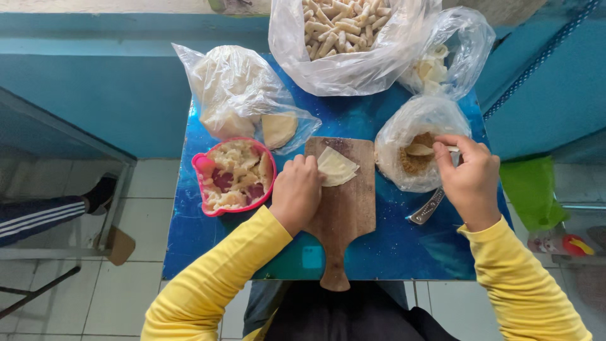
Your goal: The person places a thin pastry sheet on a wooden board, spoons brown filling from a plastic-lined bag onto it, folds the sheet over the filling, and rolls it into a cylindrical snack. Finished rolled snacks accumulate in a large plastic bag on the table.
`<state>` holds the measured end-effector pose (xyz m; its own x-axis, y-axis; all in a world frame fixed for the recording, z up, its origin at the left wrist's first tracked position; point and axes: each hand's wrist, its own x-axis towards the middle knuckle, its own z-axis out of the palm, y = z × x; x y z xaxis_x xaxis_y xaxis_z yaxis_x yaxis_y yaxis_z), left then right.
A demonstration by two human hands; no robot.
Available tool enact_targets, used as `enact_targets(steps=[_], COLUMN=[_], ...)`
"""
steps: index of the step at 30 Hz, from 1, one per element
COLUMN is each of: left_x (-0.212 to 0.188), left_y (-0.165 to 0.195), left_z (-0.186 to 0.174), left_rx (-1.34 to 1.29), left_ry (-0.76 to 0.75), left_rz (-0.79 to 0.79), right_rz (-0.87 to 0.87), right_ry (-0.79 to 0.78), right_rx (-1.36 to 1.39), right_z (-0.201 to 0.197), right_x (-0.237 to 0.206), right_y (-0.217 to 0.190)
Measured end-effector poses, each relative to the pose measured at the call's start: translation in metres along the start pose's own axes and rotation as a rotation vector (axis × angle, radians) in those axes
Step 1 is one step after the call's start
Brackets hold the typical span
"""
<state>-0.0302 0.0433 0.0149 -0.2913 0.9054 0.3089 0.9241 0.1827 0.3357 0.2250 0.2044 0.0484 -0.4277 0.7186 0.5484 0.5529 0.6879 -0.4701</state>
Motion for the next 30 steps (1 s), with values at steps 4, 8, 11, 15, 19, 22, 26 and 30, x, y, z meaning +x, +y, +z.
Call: enact_targets(steps=[4,8,11,15,19,22,26,30], left_x=[-0.001,0.001,0.002,0.004,0.006,0.005,0.004,0.0], left_y=[-0.007,-0.006,-0.003,-0.001,0.001,0.0,-0.002,-0.006], left_z=[0.013,0.012,0.009,0.006,0.009,0.008,0.008,0.008], left_rx=[-0.106,-0.18,-0.212,-0.166,-0.126,-0.14,-0.054,-0.067], left_ry=[-0.004,0.025,0.039,0.147,0.089,0.144,0.091,0.084], left_rz=[-0.075,-0.072,-0.062,0.101,0.126,0.117,0.013,-0.006], right_rz=[-0.02,0.092,0.217,0.303,0.427,0.515,0.524,0.523], right_ry=[-0.018,-0.03,-0.038,-0.016,0.009,0.03,0.034,0.021], right_rx=[-0.083,0.072,0.208,0.307,0.487,0.513,0.646,0.743], right_z=[0.0,-0.002,-0.005,-0.009,-0.017,-0.024,-0.035,-0.044], right_x=[-0.003,-0.009,-0.011,-0.012,-0.016,-0.019,-0.02,-0.026], right_y=[0.002,0.003,0.007,0.013,0.016,0.015,0.011,-0.003])
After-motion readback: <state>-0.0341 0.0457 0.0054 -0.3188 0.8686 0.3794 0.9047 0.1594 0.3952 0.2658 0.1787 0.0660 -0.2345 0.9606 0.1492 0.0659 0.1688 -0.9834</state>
